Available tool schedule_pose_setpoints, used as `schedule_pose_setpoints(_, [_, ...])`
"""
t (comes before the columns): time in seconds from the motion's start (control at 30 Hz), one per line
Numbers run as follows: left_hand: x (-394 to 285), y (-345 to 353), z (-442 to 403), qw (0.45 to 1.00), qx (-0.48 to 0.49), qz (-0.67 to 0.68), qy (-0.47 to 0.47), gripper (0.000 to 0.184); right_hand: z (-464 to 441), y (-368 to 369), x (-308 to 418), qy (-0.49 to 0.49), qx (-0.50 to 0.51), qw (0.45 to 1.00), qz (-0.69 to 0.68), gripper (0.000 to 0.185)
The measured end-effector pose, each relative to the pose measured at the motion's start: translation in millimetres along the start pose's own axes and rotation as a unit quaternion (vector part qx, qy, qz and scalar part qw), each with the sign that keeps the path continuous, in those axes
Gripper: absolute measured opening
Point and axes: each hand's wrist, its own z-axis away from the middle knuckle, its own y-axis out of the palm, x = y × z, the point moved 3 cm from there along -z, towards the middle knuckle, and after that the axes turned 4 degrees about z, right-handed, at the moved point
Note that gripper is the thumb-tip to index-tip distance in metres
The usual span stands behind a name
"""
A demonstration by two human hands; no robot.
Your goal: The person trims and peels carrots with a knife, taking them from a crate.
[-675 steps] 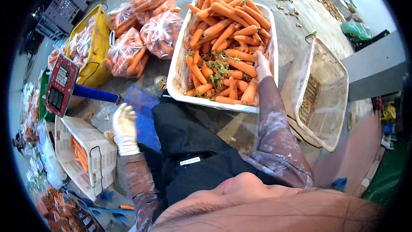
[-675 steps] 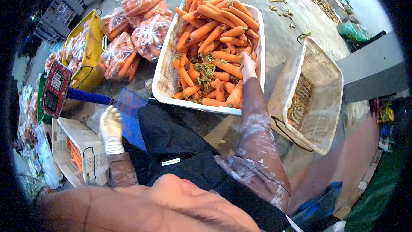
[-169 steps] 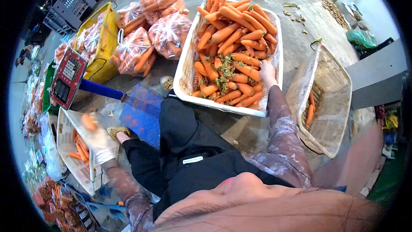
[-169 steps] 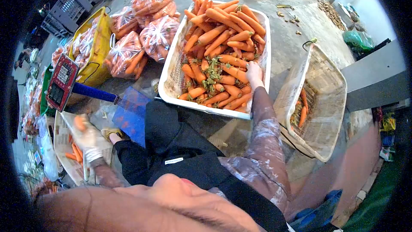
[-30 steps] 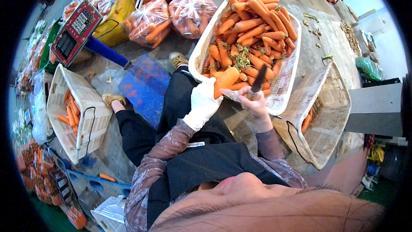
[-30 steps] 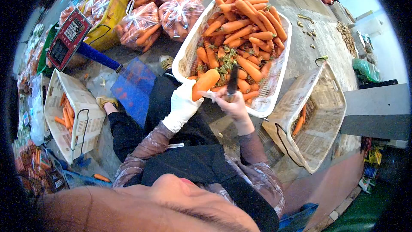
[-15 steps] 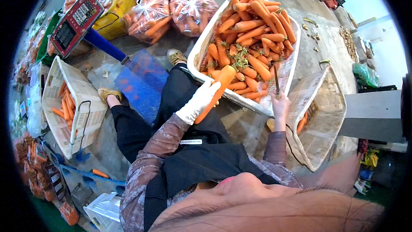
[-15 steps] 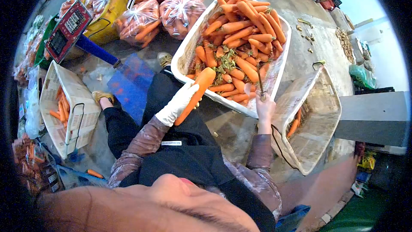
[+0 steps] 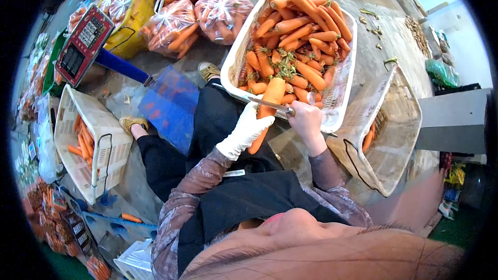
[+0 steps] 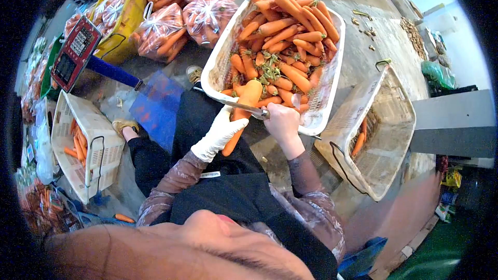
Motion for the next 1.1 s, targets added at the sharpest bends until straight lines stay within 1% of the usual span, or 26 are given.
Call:
schedule_pose_setpoints(0.07, [-8, 3, 4, 0.999, 0.006, -0.030, -0.019, 0.075, 1, 6, -2, -0.008, -0.019, 1.000, -0.012, 0.021])
schedule_pose_setpoints(0.13, [6, 6, 4, 1.000, -0.003, -0.012, -0.005, 0.074, 1, 6, -1, -0.005, -0.027, 1.000, -0.008, 0.021])
schedule_pose_setpoints(0.2, [9, 6, 4, 0.998, -0.044, -0.011, 0.042, 0.065, 2, 9, -1, -0.004, -0.034, 0.999, -0.006, 0.020])
schedule_pose_setpoints(0.23, [8, 7, 4, 0.998, -0.043, -0.012, 0.041, 0.065, 3, 13, -2, -0.001, -0.061, 0.998, 0.005, 0.020])
schedule_pose_setpoints(0.27, [7, 9, 4, 0.999, -0.033, 0.013, 0.027, 0.065, 3, 16, -5, 0.003, -0.087, 0.996, 0.016, 0.021])
schedule_pose_setpoints(0.33, [6, 11, 3, 0.999, -0.023, 0.037, 0.014, 0.065, 4, 22, -10, 0.013, -0.099, 0.994, 0.033, 0.021])
schedule_pose_setpoints(0.4, [6, 12, 1, 0.996, -0.013, 0.083, -0.019, 0.064, 5, 26, -14, 0.024, -0.111, 0.992, 0.048, 0.021])
schedule_pose_setpoints(0.5, [3, 13, 0, 0.997, -0.020, 0.075, -0.020, 0.064, 7, 33, -19, 0.043, -0.119, 0.991, 0.051, 0.023])
schedule_pose_setpoints(0.53, [-1, 12, 1, 0.997, -0.021, 0.074, -0.021, 0.064, 8, 40, -24, 0.088, -0.103, 0.990, -0.041, 0.024])
schedule_pose_setpoints(0.57, [-3, 11, 1, 0.993, -0.005, 0.110, -0.051, 0.063, 9, 46, -30, 0.131, -0.086, 0.979, -0.132, 0.025])
schedule_pose_setpoints(0.6, [-6, 12, 2, 0.986, 0.012, 0.145, -0.080, 0.063, 7, 45, -39, 0.131, -0.086, 0.979, -0.132, 0.025])
schedule_pose_setpoints(0.63, [1, 10, 2, 0.991, 0.008, 0.120, -0.057, 0.062, 7, 50, -62, 0.290, -0.026, 0.899, -0.327, 0.025])
schedule_pose_setpoints(0.67, [9, 9, 3, 0.991, 0.009, 0.119, -0.056, 0.062, 7, 58, -80, 0.426, 0.035, 0.755, -0.497, 0.026])
schedule_pose_setpoints(0.7, [17, 4, 4, 0.990, 0.006, 0.126, -0.055, 0.061, 1, 59, -91, 0.424, 0.033, 0.755, -0.498, 0.026])
schedule_pose_setpoints(0.73, [8, 2, 7, 0.989, 0.005, 0.134, -0.056, 0.061, -6, 63, -103, 0.395, 0.032, 0.797, -0.457, 0.027])
schedule_pose_setpoints(0.77, [2, -4, 14, 0.980, 0.012, 0.165, -0.112, 0.059, -12, 65, -116, 0.367, 0.032, 0.834, -0.411, 0.027])
schedule_pose_setpoints(0.8, [-6, -15, 23, 0.969, 0.005, 0.193, -0.154, 0.056, -20, 71, -134, 0.344, 0.052, 0.877, -0.331, 0.026])
schedule_pose_setpoints(0.83, [-16, -31, 34, 0.961, 0.014, 0.220, -0.169, 0.053, -29, 67, -144, 0.332, 0.044, 0.919, -0.208, 0.026])
schedule_pose_setpoints(0.87, [-13, -55, 45, 0.938, 0.005, 0.286, -0.195, 0.050, -38, 63, -152, 0.314, 0.036, 0.945, -0.083, 0.028])
schedule_pose_setpoints(0.9, [-9, -80, 59, 0.878, -0.008, 0.429, -0.211, 0.051, -46, 66, -162, 0.317, 0.032, 0.944, -0.082, 0.028])
schedule_pose_setpoints(0.93, [-26, -101, 75, 0.823, -0.048, 0.520, -0.224, 0.052, -53, 72, -173, 0.284, 0.056, 0.957, -0.026, 0.034])
schedule_pose_setpoints(0.97, [-34, -134, 92, 0.801, -0.094, 0.559, -0.190, 0.051, -59, 80, -182, 0.250, 0.081, 0.964, 0.029, 0.041])
schedule_pose_setpoints(1.0, [-40, -174, 112, 0.796, -0.138, 0.576, -0.126, 0.045, -64, 87, -191, 0.253, 0.081, 0.964, 0.028, 0.041])
schedule_pose_setpoints(1.03, [-14, -252, 141, 0.905, -0.193, 0.376, 0.048, 0.037, -68, 96, -198, 0.241, 0.123, 0.962, 0.033, 0.046])
schedule_pose_setpoints(1.07, [-35, -270, 148, 0.906, -0.192, 0.374, 0.047, 0.037, -70, 105, -203, 0.226, 0.165, 0.959, 0.038, 0.051])
schedule_pose_setpoints(1.1, [-75, -287, 164, 0.858, -0.361, 0.344, 0.123, 0.036, -71, 111, -206, 0.226, 0.165, 0.959, 0.036, 0.051])
